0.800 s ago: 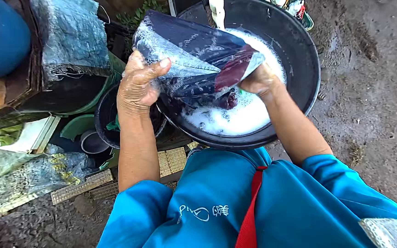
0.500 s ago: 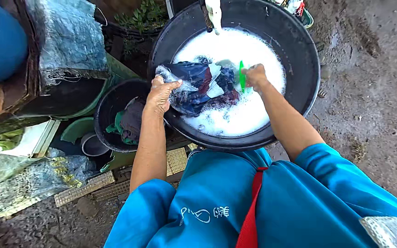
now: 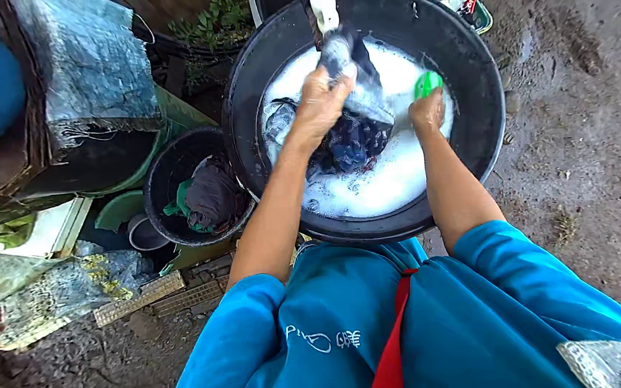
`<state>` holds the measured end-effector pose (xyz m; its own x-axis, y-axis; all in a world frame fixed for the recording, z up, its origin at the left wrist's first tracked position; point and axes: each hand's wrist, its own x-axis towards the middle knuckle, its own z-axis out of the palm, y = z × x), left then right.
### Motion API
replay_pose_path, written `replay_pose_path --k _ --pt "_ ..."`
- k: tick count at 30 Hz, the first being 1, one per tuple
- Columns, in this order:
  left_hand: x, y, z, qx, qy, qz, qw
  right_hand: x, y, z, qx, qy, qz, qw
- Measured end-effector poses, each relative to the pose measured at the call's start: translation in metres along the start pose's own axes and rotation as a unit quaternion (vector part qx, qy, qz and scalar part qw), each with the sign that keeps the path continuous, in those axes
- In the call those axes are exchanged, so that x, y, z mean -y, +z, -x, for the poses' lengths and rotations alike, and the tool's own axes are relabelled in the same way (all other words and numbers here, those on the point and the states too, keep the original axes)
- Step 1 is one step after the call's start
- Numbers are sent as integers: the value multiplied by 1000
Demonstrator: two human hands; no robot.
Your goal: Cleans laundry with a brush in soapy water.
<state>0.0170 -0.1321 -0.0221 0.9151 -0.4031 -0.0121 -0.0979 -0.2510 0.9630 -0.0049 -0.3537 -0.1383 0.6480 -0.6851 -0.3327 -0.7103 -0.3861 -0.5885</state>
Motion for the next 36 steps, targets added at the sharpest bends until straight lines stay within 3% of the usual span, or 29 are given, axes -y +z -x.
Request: replay_pose_path --k 1,3,5,8,10,12,14,16,18,20,22,25,28,31,33,35,36 --pt "17 14 -9 55 -49 -125 989 -6 4 4 34 8 21 999" --pt "56 45 -18 243 -102 -348 899 -5 18 8 114 -6 9 993" --pt "98 69 -10 355 -95 -434 823 12 23 14 167 -40 -16 985" --pt "110 83 2 392 -109 -462 788 23 17 12 126 -66 -51 988" --pt "109 83 1 403 -149 -454 781 19 13 12 72 -54 14 996" --pt "112 87 0 399 -174 -436 788 10 12 16 93 -31 78 992" --pt "113 91 -1 394 -179 -432 792 9 17 17 167 -9 68 983" --pt "114 87 -4 400 -174 -415 798 16 17 20 227 -28 -29 973" --pt "110 77 -8 386 -176 -364 829 21 5 27 251 -67 -255 931" --pt "101 63 -13 312 -189 -253 896 16 -10 30 299 -113 -422 848" --pt "88 43 -14 191 -187 -72 961 8 -10 33 344 -169 -470 795" --pt "45 3 -13 79 -134 124 980 11 2 51 400 -175 -448 780" --pt "3 -30 0 45 -35 195 979 17 21 66 442 -173 -405 781" --pt "-7 -49 23 47 74 221 971 21 15 54 406 -228 -373 802" --pt "0 -56 36 40 101 258 960 11 -8 45 329 -264 -457 784" --pt "18 -50 40 30 49 266 962 -7 -27 28 264 -300 -541 740" --pt "31 -44 39 31 -11 262 965 -14 -33 18 236 -315 -539 745"
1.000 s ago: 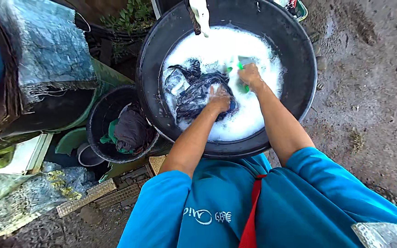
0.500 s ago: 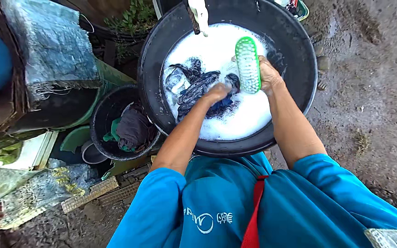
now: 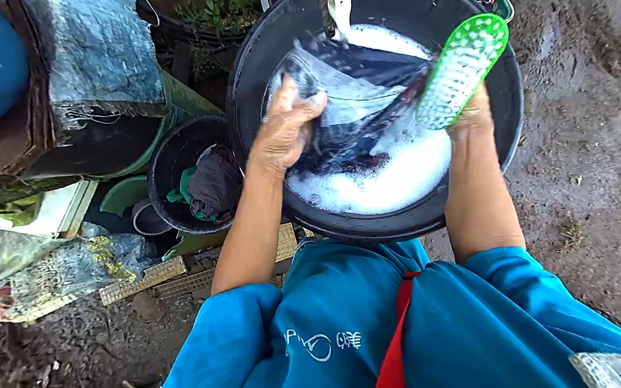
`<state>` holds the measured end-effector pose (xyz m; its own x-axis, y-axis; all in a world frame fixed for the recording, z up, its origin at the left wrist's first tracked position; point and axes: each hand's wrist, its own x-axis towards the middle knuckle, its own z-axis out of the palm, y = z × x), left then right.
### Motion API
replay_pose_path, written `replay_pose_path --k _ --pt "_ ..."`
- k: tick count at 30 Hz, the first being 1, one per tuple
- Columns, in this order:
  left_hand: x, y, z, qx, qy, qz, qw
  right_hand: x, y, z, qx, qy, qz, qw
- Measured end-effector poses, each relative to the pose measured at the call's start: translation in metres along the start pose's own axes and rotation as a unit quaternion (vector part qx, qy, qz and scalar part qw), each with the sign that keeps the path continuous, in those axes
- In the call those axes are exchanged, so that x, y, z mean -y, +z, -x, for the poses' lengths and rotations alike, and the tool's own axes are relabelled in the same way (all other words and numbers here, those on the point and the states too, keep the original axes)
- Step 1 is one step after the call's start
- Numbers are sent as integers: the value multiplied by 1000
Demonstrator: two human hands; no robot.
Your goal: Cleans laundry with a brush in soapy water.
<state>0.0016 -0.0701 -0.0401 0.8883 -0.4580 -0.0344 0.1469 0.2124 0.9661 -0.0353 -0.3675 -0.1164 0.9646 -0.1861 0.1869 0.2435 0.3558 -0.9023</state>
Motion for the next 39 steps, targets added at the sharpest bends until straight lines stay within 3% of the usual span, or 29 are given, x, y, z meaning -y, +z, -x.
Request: replay_pose_path --k 1,2,4,6,11,13,16,19,21,25,28,31,33,36,39 --pt "16 0 -3 -32 -73 -11 997 2 -7 -3 -33 5 75 997" --pt "32 2 -7 -80 -153 -20 985 5 -7 -6 -101 64 206 971" --pt "60 5 -14 -153 -297 -40 941 -3 -4 -19 -133 243 423 863" --pt "73 11 -18 -158 -363 -36 918 -16 8 -26 -122 310 462 822" --pt "88 33 -29 -162 -396 -32 903 -28 52 -17 -54 255 346 901" --pt "99 35 -33 -197 -388 28 900 -32 78 -5 4 229 360 905" --pt "116 25 -40 -295 -304 120 898 -46 122 14 99 193 431 876" --pt "109 -1 -37 -340 -272 129 891 -69 108 9 154 241 527 800" --pt "99 -17 -34 -350 -272 88 892 -79 72 -1 123 289 567 762" --pt "103 -19 -32 -376 -286 57 880 -72 36 -11 -2 346 579 738" --pt "107 -17 -34 -379 -298 52 875 -65 49 -13 -27 325 547 771" --pt "106 -9 -31 -368 -313 59 874 -59 116 1 65 247 476 841" --pt "88 -2 -26 -374 -302 65 875 -72 134 10 128 232 461 847" --pt "47 -15 -19 -357 -232 120 897 -81 81 -4 100 275 540 789" --pt "20 -18 -18 -320 -138 215 912 -63 22 -15 -23 285 584 759"
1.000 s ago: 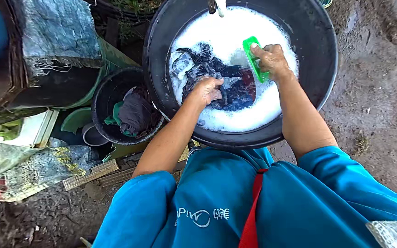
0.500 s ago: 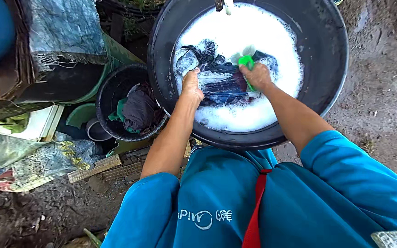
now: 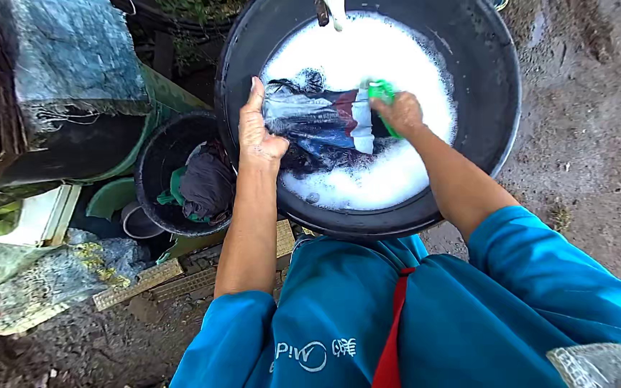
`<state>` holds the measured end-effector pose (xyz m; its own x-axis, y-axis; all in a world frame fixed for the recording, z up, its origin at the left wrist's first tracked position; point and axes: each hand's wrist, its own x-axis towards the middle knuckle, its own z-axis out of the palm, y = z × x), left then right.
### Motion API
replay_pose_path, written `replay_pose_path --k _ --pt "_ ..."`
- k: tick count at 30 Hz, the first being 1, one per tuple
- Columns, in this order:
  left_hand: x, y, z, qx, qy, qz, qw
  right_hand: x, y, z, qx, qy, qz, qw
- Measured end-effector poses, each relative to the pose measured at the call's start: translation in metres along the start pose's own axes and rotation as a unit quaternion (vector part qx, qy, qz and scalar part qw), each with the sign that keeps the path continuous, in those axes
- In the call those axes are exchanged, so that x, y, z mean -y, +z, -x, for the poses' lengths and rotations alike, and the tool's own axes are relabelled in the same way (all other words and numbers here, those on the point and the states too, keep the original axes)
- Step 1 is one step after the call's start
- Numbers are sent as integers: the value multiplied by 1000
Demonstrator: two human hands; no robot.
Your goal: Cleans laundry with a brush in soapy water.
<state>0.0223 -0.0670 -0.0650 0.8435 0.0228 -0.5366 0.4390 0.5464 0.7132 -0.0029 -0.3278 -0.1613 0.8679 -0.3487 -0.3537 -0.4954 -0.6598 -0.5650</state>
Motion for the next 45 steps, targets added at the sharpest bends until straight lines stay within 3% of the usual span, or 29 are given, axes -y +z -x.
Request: replay_pose_path --k 4,6,8,10,12,14,15,16,18,19,22,23,24,26,27,29,32,35,38,42,45 --pt "12 -9 -11 85 2 -130 988 -10 -33 -11 -100 101 -149 978" --pt "25 -10 -11 129 -5 -253 959 -8 -31 -7 -35 144 -234 961" --pt "22 -7 -1 203 7 -310 929 -4 -25 0 79 164 -242 953" --pt "3 -7 12 272 49 -236 932 4 -29 5 144 151 -254 944" --pt "-10 -11 -4 317 96 -115 937 8 -40 7 132 94 -369 915" --pt "0 -6 -22 220 66 -74 970 5 -48 4 107 35 -502 858" --pt "14 -3 -29 176 40 -131 975 2 -48 -2 77 19 -522 849" --pt "32 0 -31 145 5 -222 964 1 -45 -8 18 26 -496 868" --pt "64 11 -32 152 -77 -421 891 -9 -34 -15 -111 69 -315 940" --pt "75 18 -32 177 -96 -504 840 -13 -30 -14 -127 96 -212 964" --pt "85 33 -25 244 -36 -702 669 2 -8 10 -14 103 5 995" --pt "82 36 -21 267 -9 -711 651 10 -2 14 33 74 44 996" --pt "80 35 -19 282 20 -670 687 15 4 13 68 44 63 995" --pt "71 28 -17 268 51 -457 847 14 9 5 92 15 60 994" --pt "64 25 -20 228 36 -336 913 8 7 1 79 21 42 996" --pt "58 19 -33 86 -15 -171 981 -6 0 -6 32 67 -4 997" --pt "63 11 -46 -48 -94 -137 985 2 -3 -8 -9 93 -78 993" --pt "73 11 -48 -50 -118 -165 978 41 13 17 36 -33 -120 992" --pt "73 14 -43 -70 -105 -219 967 64 36 34 101 -155 -26 982" --pt "67 9 -40 -21 -111 -316 942 18 27 5 100 -72 53 991" --pt "64 12 -36 52 -102 -443 889 -4 12 -4 72 -17 42 996"
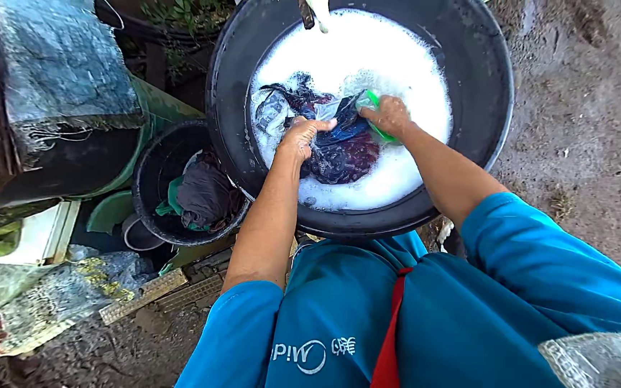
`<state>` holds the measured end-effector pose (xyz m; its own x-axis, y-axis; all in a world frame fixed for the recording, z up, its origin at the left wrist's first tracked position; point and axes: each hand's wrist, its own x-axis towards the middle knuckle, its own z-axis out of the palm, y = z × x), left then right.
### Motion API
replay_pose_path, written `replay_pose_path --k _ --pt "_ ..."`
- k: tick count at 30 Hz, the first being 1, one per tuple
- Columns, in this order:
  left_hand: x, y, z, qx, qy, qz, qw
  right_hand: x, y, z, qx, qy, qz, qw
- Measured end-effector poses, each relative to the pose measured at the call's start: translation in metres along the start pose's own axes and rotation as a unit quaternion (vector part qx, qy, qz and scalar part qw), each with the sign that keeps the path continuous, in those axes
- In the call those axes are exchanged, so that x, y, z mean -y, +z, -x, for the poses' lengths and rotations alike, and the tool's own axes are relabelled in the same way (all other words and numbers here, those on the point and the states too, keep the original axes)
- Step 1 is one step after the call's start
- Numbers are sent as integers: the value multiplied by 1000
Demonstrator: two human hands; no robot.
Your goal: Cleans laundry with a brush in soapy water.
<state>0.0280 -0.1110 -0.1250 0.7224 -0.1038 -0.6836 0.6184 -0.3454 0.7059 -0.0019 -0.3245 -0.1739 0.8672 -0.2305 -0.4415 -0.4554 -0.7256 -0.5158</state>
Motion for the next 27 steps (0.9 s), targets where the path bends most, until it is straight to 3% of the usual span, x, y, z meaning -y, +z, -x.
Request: replay_pose_path --k 2,4,7,10,14,17,19,21,24,27 --pt "-2 1 3 19 33 -104 994 4 -4 -3 9 18 -23 1000" --pt "-3 1 4 14 75 -87 993 8 -11 -6 42 58 -76 995" --pt "-10 -4 8 9 115 140 983 2 -26 -6 64 101 -155 981" --pt "-11 -6 4 -25 46 320 946 1 -44 -1 40 98 -186 977" --pt "-6 -5 -2 -91 -31 356 929 34 -37 11 -13 -7 -207 978" --pt "0 -2 -7 -72 -35 359 930 82 3 36 11 -162 -115 980" --pt "6 3 -10 -91 -30 368 925 90 26 34 50 -205 -23 977" --pt "8 -2 -6 -109 -39 330 937 65 28 18 53 -159 31 985" --pt "4 1 -9 -110 -38 282 952 9 -3 2 26 -16 56 998" --pt "4 1 -8 -105 -46 270 956 10 -26 7 -43 46 8 998"
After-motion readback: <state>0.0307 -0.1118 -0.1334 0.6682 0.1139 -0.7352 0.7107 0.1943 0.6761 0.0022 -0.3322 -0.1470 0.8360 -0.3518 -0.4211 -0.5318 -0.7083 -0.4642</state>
